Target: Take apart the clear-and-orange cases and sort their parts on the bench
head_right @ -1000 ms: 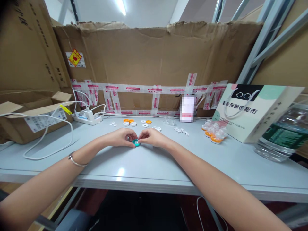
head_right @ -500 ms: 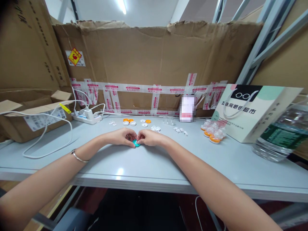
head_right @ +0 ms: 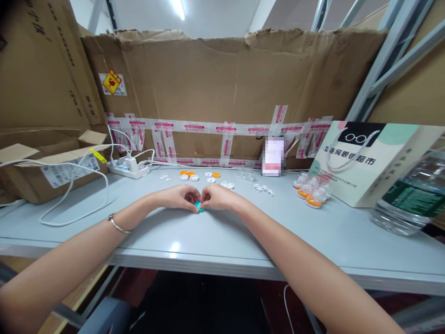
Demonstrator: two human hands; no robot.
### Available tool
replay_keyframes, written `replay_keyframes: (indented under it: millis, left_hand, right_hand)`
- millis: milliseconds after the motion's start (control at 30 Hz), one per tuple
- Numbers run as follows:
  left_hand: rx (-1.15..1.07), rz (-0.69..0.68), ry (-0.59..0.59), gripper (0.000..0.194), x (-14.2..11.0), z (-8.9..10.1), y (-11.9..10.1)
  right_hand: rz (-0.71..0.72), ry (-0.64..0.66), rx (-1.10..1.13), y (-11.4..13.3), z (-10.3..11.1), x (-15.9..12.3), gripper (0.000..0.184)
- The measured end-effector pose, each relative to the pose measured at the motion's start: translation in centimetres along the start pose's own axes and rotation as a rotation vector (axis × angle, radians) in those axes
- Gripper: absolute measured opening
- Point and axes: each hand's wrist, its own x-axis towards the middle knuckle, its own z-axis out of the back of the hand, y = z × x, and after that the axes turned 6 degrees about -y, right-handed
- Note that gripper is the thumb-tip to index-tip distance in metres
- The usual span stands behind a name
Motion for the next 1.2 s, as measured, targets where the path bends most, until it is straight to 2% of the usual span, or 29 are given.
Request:
replay_keyframes:
  millis: [233, 500, 833, 933, 1033, 1133, 1200]
  left_hand:
    - [0.022, -0.001, 0.012, 0.038, 0.0, -0.1, -0.1]
    - [0.068, -0.026, 0.002, 0.037, 0.0, 0.0, -0.4]
    - [-0.01, -0.015, -0.008, 0.035, -0.2, 0.0, 0.0]
    - [-0.001, -0.022, -0.011, 0.037, -0.4, 0.1, -0.2]
    - [-0.009, -0.027, -0.051, 0.04, -0.4, 0.4, -0.5]
    - [-0.01, -0.049, -0.194, 0.034, -0.1, 0.5, -0.3]
    - [-0.002, -0.069, -0.285, 0.029, 0.2, 0.4, 0.0]
  right_hand:
    - [-0.051, 0.079, 0.002, 0.5, 0.7, -0.3, 0.012]
    - [0.105, -0.019, -0.105, 0.5, 0.1, -0.3, 0.012]
    - [0.118, -0.064, 0.009, 0.0, 0.3, -0.7, 0.016]
    - [0.069, -0.073, 0.107, -0.5, 0.1, -0.5, 0.015]
    - [-0.029, -0.088, 0.31, -1.5, -0.2, 0.0, 0.015]
    - [-0.09, -0.13, 0.541, -2.2, -0.5, 0.5, 0.015]
    - [-0.096, -0.163, 0.617, -2.2, -0.6, 0.6, 0.015]
